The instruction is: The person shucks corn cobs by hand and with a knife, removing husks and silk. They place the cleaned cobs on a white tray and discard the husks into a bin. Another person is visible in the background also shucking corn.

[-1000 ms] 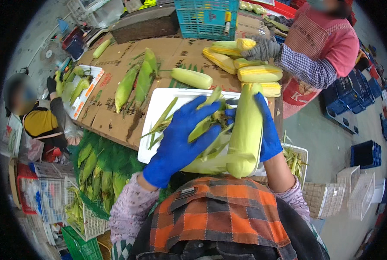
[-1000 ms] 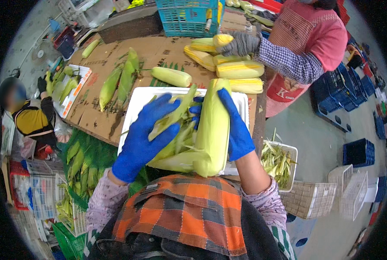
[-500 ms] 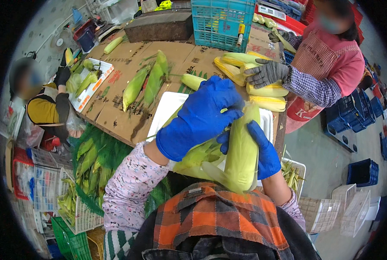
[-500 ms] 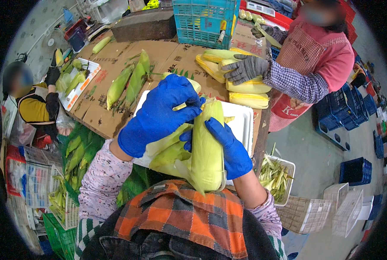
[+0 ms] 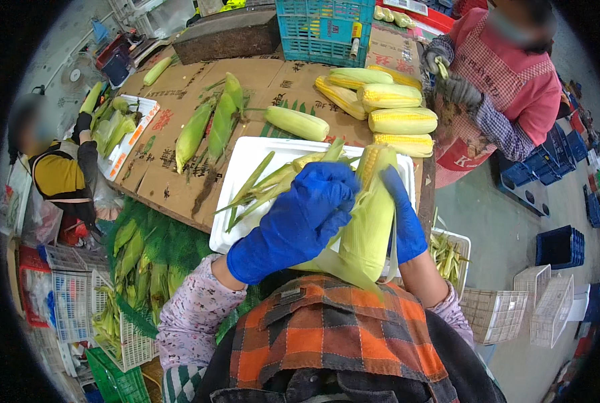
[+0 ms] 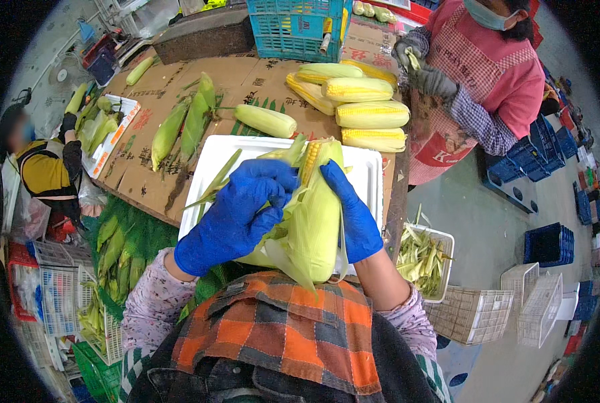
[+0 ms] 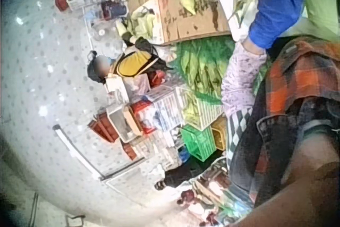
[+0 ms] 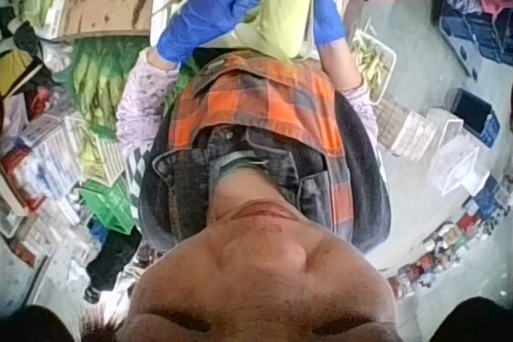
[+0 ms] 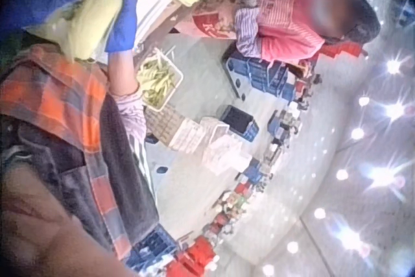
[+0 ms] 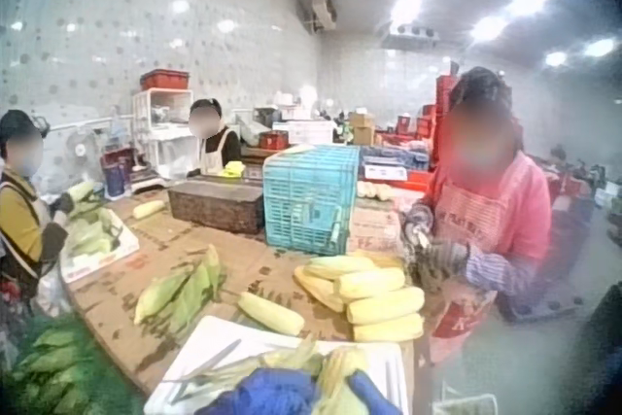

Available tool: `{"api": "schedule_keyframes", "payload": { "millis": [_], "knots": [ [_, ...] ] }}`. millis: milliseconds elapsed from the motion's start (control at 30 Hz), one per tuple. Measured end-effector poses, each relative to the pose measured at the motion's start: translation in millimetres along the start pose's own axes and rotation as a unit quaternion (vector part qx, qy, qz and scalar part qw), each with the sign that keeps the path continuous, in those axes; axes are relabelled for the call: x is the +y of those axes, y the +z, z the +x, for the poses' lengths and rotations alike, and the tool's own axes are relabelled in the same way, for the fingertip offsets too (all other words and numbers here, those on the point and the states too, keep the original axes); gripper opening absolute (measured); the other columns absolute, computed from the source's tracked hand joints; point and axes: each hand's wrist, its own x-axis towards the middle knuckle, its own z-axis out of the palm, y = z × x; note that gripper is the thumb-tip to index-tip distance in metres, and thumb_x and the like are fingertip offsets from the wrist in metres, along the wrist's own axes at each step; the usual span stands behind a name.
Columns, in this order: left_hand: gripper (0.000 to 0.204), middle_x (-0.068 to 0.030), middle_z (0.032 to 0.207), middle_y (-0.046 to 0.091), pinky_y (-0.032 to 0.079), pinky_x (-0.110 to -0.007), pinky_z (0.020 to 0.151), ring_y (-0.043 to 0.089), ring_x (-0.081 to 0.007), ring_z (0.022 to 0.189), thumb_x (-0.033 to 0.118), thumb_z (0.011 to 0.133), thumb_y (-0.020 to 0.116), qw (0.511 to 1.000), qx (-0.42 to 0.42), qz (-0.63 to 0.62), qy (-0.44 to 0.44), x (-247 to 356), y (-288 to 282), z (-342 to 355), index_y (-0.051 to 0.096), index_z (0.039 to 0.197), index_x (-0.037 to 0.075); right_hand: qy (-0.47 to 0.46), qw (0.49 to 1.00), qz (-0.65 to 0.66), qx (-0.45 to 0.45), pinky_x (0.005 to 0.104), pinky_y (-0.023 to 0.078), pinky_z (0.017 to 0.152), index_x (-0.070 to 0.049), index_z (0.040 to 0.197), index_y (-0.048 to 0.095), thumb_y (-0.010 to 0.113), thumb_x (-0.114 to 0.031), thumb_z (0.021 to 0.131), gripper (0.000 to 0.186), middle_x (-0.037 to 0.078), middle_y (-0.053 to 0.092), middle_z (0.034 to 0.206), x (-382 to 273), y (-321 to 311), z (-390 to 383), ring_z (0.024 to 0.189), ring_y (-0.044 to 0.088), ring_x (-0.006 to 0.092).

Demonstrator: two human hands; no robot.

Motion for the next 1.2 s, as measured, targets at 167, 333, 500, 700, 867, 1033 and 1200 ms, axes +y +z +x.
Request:
{"api": "schedule_keyframes", "payload": {
  "millis": [167,333,500,700,867,1033,1200],
  "knots": [
    [0.001,-0.0107,0.091,0.062,0.05,-0.031,0.078,0.065,-0.0185,0.083,0.003,0.097,0.05,0.898,0.112,-0.364,-0.22,11,24,7,0.049,0.097,0.003,-0.029,0.999,0.03,-0.028,0.0355,0.054,0.088,-0.007,0.137,0.048,0.055,-0.041,0.097,0.053,0.012,0.064,0.118,12,-14,13,0.101,0.065,0.0229],
    [0.005,-0.0007,0.075,0.049,0.04,-0.024,0.056,0.046,-0.0083,0.061,0.007,0.099,0.049,0.88,0.121,-0.394,-0.236,30,42,-7,0.046,0.098,0.005,-0.147,0.989,-0.028,0.016,0.0366,0.054,0.087,-0.004,0.129,0.054,0.056,-0.047,0.095,0.055,0.013,0.066,0.108,-17,-9,22,0.094,0.066,0.0245],
    [0.015,-0.0047,0.087,0.051,0.049,-0.031,0.075,0.052,-0.014,0.073,0.016,0.1,0.051,0.881,-0.044,-0.282,-0.376,38,-2,-74,0.05,0.105,0.002,-0.318,0.944,0.056,0.072,0.0394,0.054,0.09,-0.006,0.134,0.05,0.059,-0.06,0.088,0.072,0.015,0.066,0.115,-106,-77,28,0.098,0.065,0.0247],
    [0.037,-0.0108,0.128,0.055,0.043,-0.033,0.1,0.056,-0.0206,0.115,0.013,0.096,0.057,0.909,0.081,-0.233,-0.334,14,-3,-73,0.048,0.131,0.005,-0.272,0.962,-0.011,0.035,0.0373,0.055,0.085,-0.004,0.129,0.053,0.058,-0.057,0.09,0.066,0.013,0.067,0.112,-76,-40,12,0.093,0.066,0.0229],
    [0.07,-0.0152,0.134,0.049,0.036,-0.041,0.107,0.046,-0.0329,0.124,0.025,0.075,0.08,0.99,0.013,0.043,-0.131,28,9,-1,0.052,0.138,0.015,-0.199,0.98,-0.013,-0.02,0.0401,0.054,0.089,-0.007,0.137,0.047,0.051,-0.056,0.095,0.065,0.014,0.063,0.119,-35,4,10,0.1,0.063,0.0242],
    [0.051,-0.0141,0.111,0.055,0.044,-0.04,0.091,0.052,-0.0318,0.105,0.021,0.073,0.081,0.985,0.069,0.093,-0.13,20,32,15,0.061,0.118,0.01,-0.205,0.978,-0.032,-0.033,0.0396,0.053,0.089,-0.006,0.137,0.042,0.049,-0.05,0.098,0.059,0.016,0.061,0.118,-18,14,8,0.103,0.062,0.0234],
    [0.033,-0.0134,0.094,0.058,0.047,-0.04,0.076,0.057,-0.0318,0.089,0.015,0.076,0.078,0.984,0.091,0.07,-0.135,3,39,6,0.061,0.103,0.005,-0.296,0.941,-0.162,0.018,0.0365,0.055,0.085,-0.005,0.134,0.043,0.057,-0.036,0.098,0.049,0.016,0.063,0.116,-6,21,-1,0.098,0.064,0.0226]
  ]
}}
